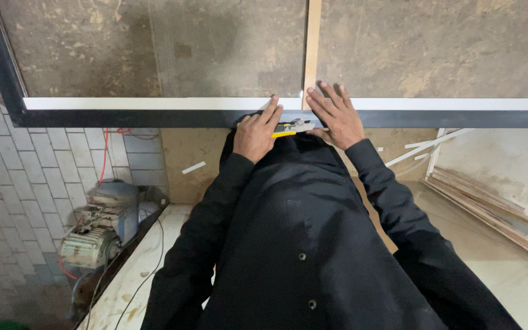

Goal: The person cuts thin wooden strips with a utility knife and presses white strips into the inner edges of a glass window frame, aligning them along the frame border. They reposition the frame, press the strips into place, and briefly handle a tape dispenser on the workbench.

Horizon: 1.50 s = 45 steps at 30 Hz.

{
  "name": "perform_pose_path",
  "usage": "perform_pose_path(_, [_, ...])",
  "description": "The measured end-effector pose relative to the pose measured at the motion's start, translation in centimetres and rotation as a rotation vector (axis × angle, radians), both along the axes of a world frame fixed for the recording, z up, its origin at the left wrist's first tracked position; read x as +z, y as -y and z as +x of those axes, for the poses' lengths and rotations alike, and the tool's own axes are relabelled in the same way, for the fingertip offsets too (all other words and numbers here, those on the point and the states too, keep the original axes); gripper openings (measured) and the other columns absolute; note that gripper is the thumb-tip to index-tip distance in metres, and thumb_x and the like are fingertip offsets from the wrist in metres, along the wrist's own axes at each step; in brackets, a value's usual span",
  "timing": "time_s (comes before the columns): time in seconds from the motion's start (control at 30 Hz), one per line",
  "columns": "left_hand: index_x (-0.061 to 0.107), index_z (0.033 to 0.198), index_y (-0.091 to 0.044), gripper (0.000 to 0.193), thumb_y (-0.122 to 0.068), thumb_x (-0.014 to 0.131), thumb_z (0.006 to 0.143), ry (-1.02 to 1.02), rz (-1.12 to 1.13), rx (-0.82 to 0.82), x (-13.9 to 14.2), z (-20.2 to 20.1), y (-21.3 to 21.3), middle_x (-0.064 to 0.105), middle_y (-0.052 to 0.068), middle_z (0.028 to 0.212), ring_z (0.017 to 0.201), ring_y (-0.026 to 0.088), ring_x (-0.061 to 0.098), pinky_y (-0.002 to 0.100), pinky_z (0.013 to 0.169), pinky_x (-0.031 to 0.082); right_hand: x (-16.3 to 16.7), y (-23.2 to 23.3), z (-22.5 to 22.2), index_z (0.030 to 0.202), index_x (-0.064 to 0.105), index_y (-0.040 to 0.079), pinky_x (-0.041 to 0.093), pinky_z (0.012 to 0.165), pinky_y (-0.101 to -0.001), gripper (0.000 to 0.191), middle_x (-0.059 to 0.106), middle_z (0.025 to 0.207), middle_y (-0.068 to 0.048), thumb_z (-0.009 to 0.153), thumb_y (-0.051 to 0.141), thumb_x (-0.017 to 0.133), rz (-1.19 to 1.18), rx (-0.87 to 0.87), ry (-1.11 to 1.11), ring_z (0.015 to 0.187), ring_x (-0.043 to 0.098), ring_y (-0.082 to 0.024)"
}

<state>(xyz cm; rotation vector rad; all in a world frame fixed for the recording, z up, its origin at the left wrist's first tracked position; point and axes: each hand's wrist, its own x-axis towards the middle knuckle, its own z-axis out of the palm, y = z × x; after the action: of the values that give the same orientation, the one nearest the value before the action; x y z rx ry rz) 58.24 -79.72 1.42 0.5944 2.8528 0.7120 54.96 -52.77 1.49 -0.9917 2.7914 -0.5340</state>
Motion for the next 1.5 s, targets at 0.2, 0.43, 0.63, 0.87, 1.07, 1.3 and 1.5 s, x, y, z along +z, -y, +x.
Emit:
perform_pose_path(0.2, [0.058, 0.142, -0.008, 0.071, -0.01, 0.077, 0.074, 0.001, -0.005, -0.006, 0.6, 0.2, 0.0, 0.048, 0.011, 0.158, 0.083, 0.026, 0.068, 0.04, 0.078, 0.052, -0.5, -0.4, 0.7, 0.157, 0.049, 0.012, 0.022, 0.128, -0.0594, 0.092, 0.045, 0.162, -0.005, 0.078, 0.043, 0.084, 0.014, 0.0, -0.05, 0.156, 0.032, -0.029])
perform_pose_path(0.43, [0.057, 0.143, -0.01, 0.066, -0.028, 0.078, 0.082, 0.054, 0.122, -0.052, 3.5, -0.8, 0.8, 0.049, 0.012, 0.155, 0.086, 0.03, 0.069, 0.043, 0.073, 0.053, -0.2, -0.3, 0.9, 0.153, 0.052, 0.011, 0.022, 0.126, -0.0609, 0.087, 0.048, 0.157, -0.007, 0.081, 0.047, 0.082, -0.022, -0.014, -0.084, 0.153, 0.036, -0.033])
perform_pose_path(0.63, [0.056, 0.141, -0.017, 0.049, -0.04, 0.069, 0.1, 0.172, 0.2, -0.153, 7.0, -6.7, 6.1, 0.062, 0.008, 0.131, 0.102, 0.038, 0.068, 0.047, 0.081, 0.055, -1.5, 0.9, 3.5, 0.152, 0.054, 0.013, 0.023, 0.125, -0.06, 0.084, 0.05, 0.159, -0.004, 0.077, 0.041, 0.083, 0.139, -0.151, -0.137, 0.151, 0.04, -0.03])
perform_pose_path(0.87, [0.057, 0.139, -0.018, 0.045, -0.019, 0.061, 0.095, 0.048, 0.017, -0.957, 5.1, -19.6, 7.7, 0.064, 0.008, 0.129, 0.11, 0.029, 0.064, 0.047, 0.091, 0.05, -3.6, 4.1, 6.3, 0.146, 0.062, 0.012, 0.028, 0.126, -0.0576, 0.068, 0.055, 0.155, -0.003, 0.083, 0.029, 0.08, 0.127, -0.404, -0.298, 0.147, 0.048, -0.03])
perform_pose_path(1.07, [0.061, 0.134, -0.023, 0.049, -0.014, 0.065, 0.086, -0.228, -0.017, -1.35, 2.8, -23.4, 2.1, 0.063, 0.003, 0.115, 0.108, 0.024, 0.063, 0.043, 0.085, 0.048, -3.4, 4.3, 7.2, 0.144, 0.063, 0.003, 0.034, 0.12, -0.0569, 0.062, 0.056, 0.152, -0.01, 0.089, 0.031, 0.071, 0.053, -0.444, -0.257, 0.142, 0.051, -0.033])
perform_pose_path(1.3, [0.062, 0.138, -0.018, 0.042, -0.01, 0.068, 0.097, -0.302, 0.111, -1.367, 1.0, -24.8, 0.1, 0.06, 0.004, 0.117, 0.105, 0.024, 0.061, 0.041, 0.088, 0.05, -4.7, 4.5, 8.7, 0.137, 0.074, 0.004, 0.036, 0.119, -0.0517, 0.048, 0.069, 0.143, -0.01, 0.1, 0.03, 0.06, 0.128, -0.444, -0.374, 0.137, 0.059, -0.031])
perform_pose_path(1.5, [0.062, 0.143, -0.014, 0.04, -0.009, 0.067, 0.103, -0.261, 0.183, -1.248, 1.8, -26.3, 3.6, 0.062, 0.006, 0.122, 0.106, 0.025, 0.063, 0.043, 0.096, 0.053, -4.6, 4.5, 7.6, 0.133, 0.077, 0.0, 0.036, 0.117, -0.0546, 0.048, 0.074, 0.136, -0.015, 0.106, 0.034, 0.057, 0.046, -0.405, -0.423, 0.132, 0.061, -0.037])
